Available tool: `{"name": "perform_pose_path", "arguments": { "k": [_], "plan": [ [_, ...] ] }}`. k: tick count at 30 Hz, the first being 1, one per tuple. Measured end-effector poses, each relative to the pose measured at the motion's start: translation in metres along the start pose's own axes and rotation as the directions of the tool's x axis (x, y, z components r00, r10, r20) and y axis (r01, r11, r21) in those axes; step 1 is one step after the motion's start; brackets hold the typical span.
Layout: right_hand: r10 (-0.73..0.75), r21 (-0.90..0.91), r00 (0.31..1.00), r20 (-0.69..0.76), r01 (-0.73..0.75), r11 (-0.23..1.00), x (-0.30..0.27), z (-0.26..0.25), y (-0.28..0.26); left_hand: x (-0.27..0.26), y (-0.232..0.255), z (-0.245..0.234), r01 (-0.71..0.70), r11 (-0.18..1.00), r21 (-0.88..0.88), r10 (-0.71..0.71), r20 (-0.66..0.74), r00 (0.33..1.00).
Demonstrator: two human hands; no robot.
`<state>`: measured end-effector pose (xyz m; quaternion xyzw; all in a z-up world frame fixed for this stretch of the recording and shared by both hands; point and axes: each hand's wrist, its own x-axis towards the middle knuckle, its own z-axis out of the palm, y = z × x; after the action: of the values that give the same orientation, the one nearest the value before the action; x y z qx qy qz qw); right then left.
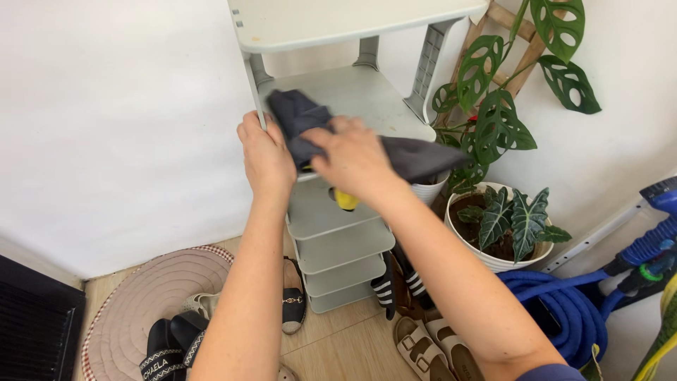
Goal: The person removes several pairs of shoes from a multi-tier shoe rack, wipes the shelves with a cloth, and then places some of the shoes back onto the rack.
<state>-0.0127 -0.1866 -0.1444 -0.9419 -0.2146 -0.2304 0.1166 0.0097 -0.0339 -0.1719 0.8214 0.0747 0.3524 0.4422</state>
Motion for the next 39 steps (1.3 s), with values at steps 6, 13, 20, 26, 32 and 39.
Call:
{"name": "perform_pose_path", "arguments": {
  "k": [6, 13, 20, 26, 32, 39],
  "plan": [
    [0.178, 0.027, 0.876, -0.448, -0.185, 0.982, -0.057, -0.019, 0.065, 0.007, -0.013, 0.002, 0.126, 0.990, -0.065, -0.120, 0.080, 0.989],
    [0.499, 0.580, 0.533, -0.683, -0.018, 0.814, -0.104, 0.062, 0.070, 0.005, -0.040, 0.001, 0.344, 0.748, -0.567, -0.170, 0.338, 0.926],
    [0.573, 0.661, 0.668, -0.475, -0.159, 0.733, -0.126, 0.114, 0.037, -0.033, -0.083, 0.006, 0.301, 0.556, -0.775, -0.058, 0.324, 0.944],
    [0.123, 0.306, 0.981, -0.151, -0.072, 0.949, -0.074, 0.167, -0.017, -0.075, -0.126, 0.032, -0.018, 0.876, -0.482, 0.136, 0.211, 0.968],
    [-0.291, 0.382, 0.942, 0.166, 0.210, 0.900, -0.049, 0.192, 0.028, -0.063, -0.134, 0.037, -0.014, 0.997, -0.070, 0.022, 0.112, 0.993],
    [0.236, -0.141, 0.965, 0.114, -0.219, 0.966, -0.009, 0.194, 0.157, -0.078, -0.113, 0.059, 0.018, 0.979, -0.201, 0.023, 0.199, 0.980]
  ]
}}
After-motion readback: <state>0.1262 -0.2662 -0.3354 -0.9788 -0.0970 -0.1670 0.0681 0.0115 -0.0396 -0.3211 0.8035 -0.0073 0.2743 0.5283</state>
